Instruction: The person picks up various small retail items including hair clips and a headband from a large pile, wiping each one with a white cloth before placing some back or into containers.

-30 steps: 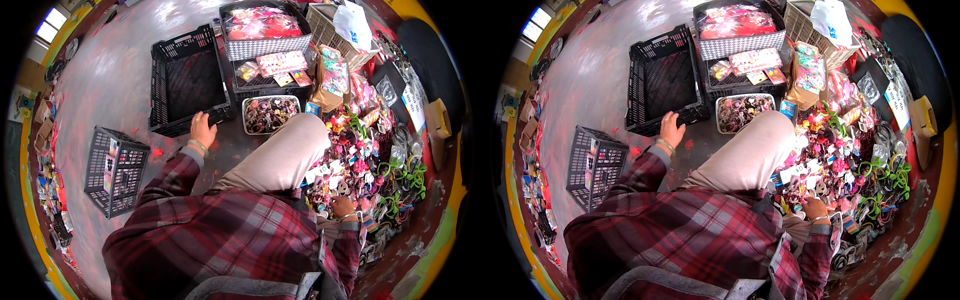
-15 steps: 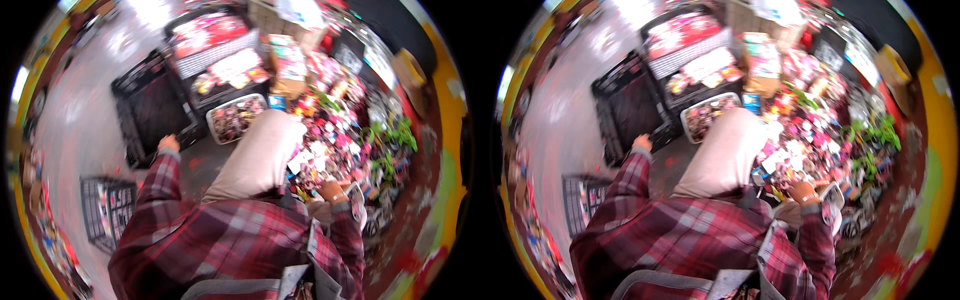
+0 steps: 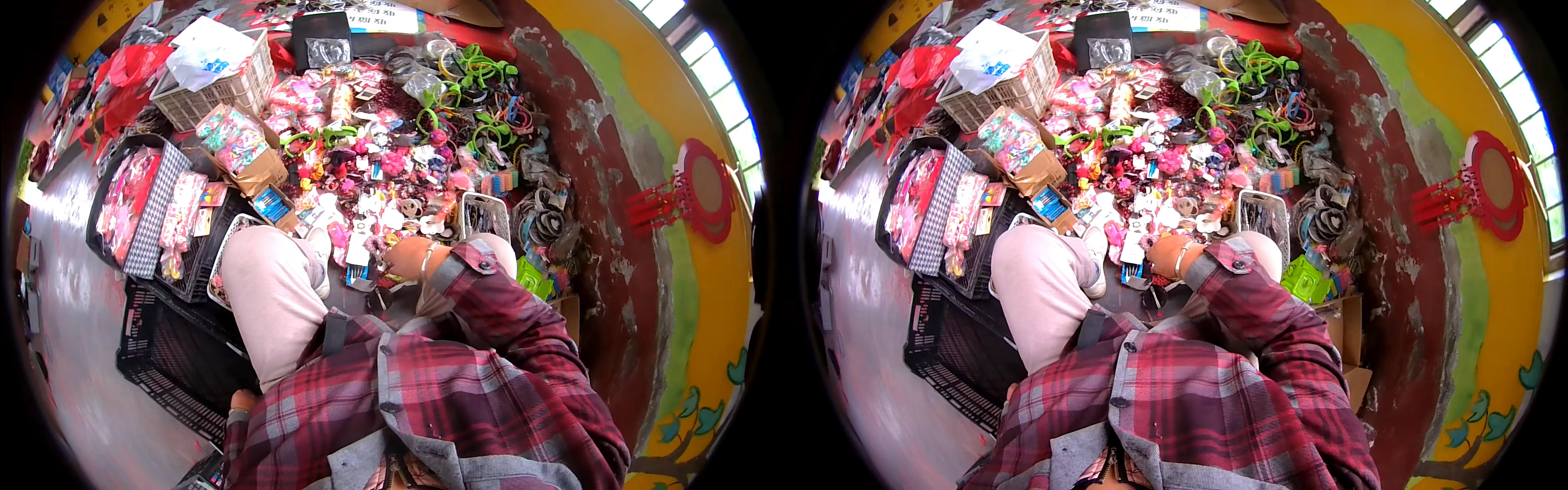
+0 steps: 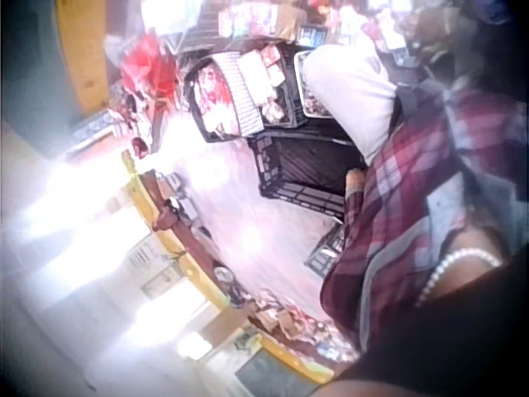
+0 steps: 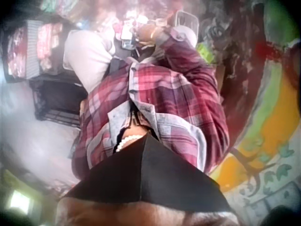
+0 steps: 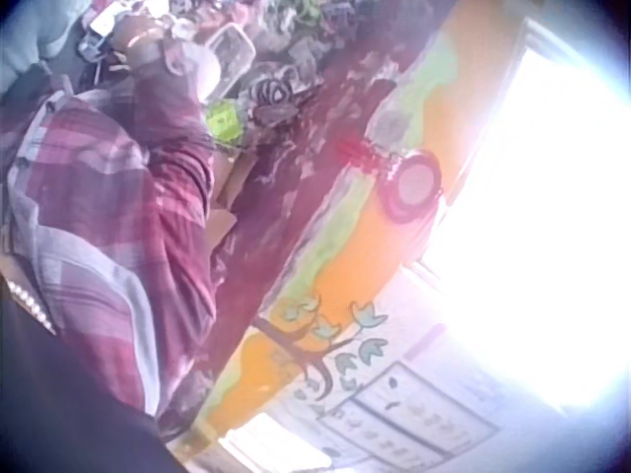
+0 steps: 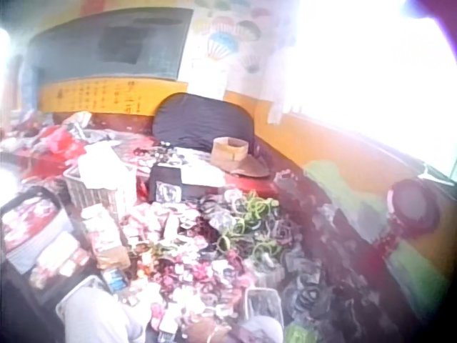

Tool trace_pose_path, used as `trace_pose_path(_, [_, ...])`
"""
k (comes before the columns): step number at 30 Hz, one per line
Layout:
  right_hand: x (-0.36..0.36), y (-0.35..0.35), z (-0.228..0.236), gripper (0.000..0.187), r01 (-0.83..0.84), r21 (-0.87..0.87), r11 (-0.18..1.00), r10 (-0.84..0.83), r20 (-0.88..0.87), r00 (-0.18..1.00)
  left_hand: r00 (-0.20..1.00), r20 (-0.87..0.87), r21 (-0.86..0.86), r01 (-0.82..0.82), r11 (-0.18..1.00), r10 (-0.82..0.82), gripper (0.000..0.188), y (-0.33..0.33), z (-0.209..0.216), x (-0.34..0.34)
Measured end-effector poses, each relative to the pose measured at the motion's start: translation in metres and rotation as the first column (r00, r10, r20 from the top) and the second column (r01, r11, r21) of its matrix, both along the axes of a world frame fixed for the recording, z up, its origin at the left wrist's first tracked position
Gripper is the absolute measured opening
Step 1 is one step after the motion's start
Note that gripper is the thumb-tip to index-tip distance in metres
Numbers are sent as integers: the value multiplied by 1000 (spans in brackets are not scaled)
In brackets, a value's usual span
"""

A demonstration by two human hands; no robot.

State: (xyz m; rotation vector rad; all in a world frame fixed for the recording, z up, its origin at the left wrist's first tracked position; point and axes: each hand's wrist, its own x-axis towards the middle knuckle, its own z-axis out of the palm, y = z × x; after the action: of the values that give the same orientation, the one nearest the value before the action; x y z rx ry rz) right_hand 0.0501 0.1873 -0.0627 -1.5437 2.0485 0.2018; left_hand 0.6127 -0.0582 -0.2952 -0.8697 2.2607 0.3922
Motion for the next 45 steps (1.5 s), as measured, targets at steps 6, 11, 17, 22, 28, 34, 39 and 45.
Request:
trace_pose_path(6, [-26,28,25,25,27,-152,988,-3,157,988,957,254,147,104,984,-139,23,-28,99,-102])
trace_pose_path(11, [-100,77,26,34,131,-72,989,-125,79,989,983,-142,-344,64,937,-120,23,-57,258,-287])
trace_pose_path(17, [-191,119,9,30,127,46,991,-128,27,991,310,-769,-529,185,828,-560,15,-4,369,-482])
trace_pose_path(22, [-273,124,-47,30,257,24,966,-258,81,963,73,-771,-442,653,615,-632,7,67,344,-563])
trace_pose_path(28, [-354,125,-116,27,414,0,910,-414,-21,910,383,-741,-59,781,621,-552,12,54,311,-599])
trace_pose_path(34, [-425,120,-206,18,96,-35,995,-102,-365,925,447,-764,59,766,640,-465,16,47,303,-634])
trace_pose_path(39, [-458,92,-224,58,940,-257,226,-947,167,274,573,-625,188,770,610,-530,20,30,277,-669])
trace_pose_path(45, [-511,90,-250,73,945,-310,-109,-966,256,-28,625,-580,189,727,659,-523,24,9,263,-700])
